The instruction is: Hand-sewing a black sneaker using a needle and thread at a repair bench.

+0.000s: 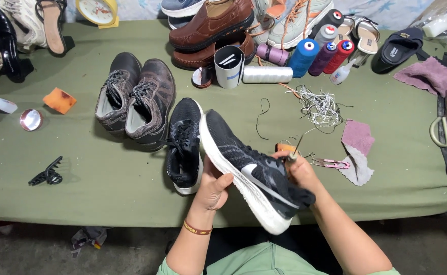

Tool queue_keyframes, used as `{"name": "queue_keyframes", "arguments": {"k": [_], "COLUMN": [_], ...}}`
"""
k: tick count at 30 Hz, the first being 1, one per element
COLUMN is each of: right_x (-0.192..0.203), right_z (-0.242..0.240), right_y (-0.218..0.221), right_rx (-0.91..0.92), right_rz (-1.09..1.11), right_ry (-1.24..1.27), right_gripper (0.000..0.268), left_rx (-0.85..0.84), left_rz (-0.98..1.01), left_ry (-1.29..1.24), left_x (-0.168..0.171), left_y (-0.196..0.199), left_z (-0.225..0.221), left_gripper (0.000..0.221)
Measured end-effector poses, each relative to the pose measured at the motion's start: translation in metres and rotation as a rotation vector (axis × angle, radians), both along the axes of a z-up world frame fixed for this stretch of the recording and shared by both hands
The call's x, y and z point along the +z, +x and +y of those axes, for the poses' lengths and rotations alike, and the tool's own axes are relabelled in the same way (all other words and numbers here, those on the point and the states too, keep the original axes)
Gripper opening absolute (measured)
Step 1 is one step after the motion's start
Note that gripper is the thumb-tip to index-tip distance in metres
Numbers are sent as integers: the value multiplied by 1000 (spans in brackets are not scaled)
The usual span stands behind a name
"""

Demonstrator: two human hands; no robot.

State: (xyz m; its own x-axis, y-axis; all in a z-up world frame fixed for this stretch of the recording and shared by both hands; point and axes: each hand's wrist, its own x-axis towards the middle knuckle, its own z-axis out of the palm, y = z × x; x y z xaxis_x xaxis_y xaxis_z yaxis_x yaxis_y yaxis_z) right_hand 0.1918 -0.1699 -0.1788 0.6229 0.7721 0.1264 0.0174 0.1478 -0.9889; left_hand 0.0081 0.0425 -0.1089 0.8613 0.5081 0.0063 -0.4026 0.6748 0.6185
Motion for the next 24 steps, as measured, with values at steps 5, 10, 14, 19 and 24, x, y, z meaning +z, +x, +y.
{"name": "queue_keyframes", "arguments": {"k": [5, 10, 14, 19, 24], "right_x": [-67, -79, -34, 24, 65], "right_z": [13, 1, 4, -9, -19], "right_y": [15, 49, 40, 13, 12], "right_rx": [-45, -179, -317, -410, -429], "right_rz": [182, -351, -233, -15, -44], "right_ry": [-28, -877, -972, -367, -36], "right_gripper": [27, 49, 34, 39, 16], "left_rx": [159, 270, 326, 377, 406], "left_rz": [-54, -110, -119, -110, -129], "left_ry": [115, 284, 293, 301, 328], "left_x": [17, 57, 57, 48, 54], "left_y": [-8, -10, -11, -13, -13], "left_z": [-1, -13, -14, -10, -15], "left_gripper": [110, 113, 116, 114, 114]}}
